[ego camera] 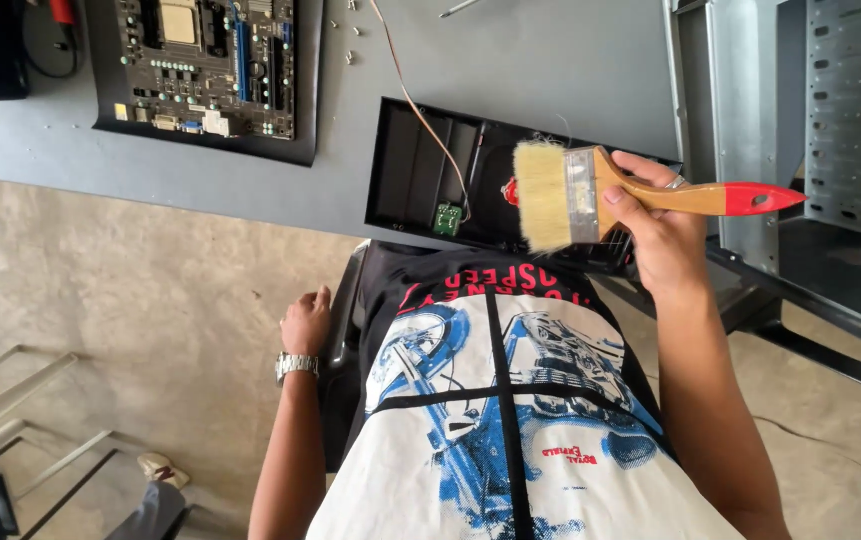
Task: Cleaning dust off a computer case panel using a paintbrush at a repair bench.
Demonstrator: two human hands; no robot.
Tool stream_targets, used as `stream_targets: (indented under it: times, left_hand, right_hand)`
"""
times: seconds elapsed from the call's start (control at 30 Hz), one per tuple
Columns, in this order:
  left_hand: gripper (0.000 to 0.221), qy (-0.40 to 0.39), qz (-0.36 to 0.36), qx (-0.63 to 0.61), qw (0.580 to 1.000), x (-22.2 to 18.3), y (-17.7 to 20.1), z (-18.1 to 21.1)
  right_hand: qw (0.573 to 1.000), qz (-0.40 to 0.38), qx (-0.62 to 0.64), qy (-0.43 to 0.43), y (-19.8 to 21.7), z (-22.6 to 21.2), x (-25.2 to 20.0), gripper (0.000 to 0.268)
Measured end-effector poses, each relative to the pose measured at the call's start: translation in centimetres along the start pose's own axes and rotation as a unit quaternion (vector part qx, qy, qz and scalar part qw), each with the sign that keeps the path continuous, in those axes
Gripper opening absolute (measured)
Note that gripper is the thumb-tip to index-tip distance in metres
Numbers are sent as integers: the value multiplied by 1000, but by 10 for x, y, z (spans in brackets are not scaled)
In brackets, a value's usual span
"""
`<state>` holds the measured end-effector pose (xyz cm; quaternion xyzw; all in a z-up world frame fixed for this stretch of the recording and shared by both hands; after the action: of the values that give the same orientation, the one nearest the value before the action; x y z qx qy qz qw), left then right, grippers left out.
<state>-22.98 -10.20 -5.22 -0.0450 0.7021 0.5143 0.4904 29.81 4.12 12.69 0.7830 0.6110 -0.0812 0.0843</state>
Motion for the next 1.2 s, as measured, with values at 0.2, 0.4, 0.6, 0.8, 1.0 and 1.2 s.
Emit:
stream_targets:
  times: [0.2,0.4,0.6,0.8,1.0,1.2]
  left_hand:
    - [52,-207,-34,-172,963,-133,81,190]
    - [77,-538,-130,-236,799,-268,134,340]
    - [72,-719,-49,-51,691,-346,114,390]
    - [50,-635,-209,-65,741,-330,77,383]
    - [44,-569,-294,-132,757,-309,95,355]
    - [43,-429,-185,-132,874,-223,107,278]
  right_hand:
    - [987,35,150,-36,3,-2,-13,44]
    - [981,-22,193,12,-1,-33,-30,39]
    - [990,-51,97,85,-10,-71,-41,31]
    - [977,22,98,187,-19,-109,-44,15]
    - [974,40,161,157,-34,-118,-26,23]
    - [950,136,213,183,28,-127,12,19]
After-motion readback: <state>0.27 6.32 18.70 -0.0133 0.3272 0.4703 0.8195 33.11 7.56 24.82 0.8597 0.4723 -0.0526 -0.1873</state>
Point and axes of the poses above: each hand's wrist, its own x-axis towards the middle knuckle, its own y-axis out of the back of the hand, z = x × y, the point moved 9 cm from there along x, towards the middle knuckle, and after that the axes turned 9 degrees about y, right-handed, at the moved point
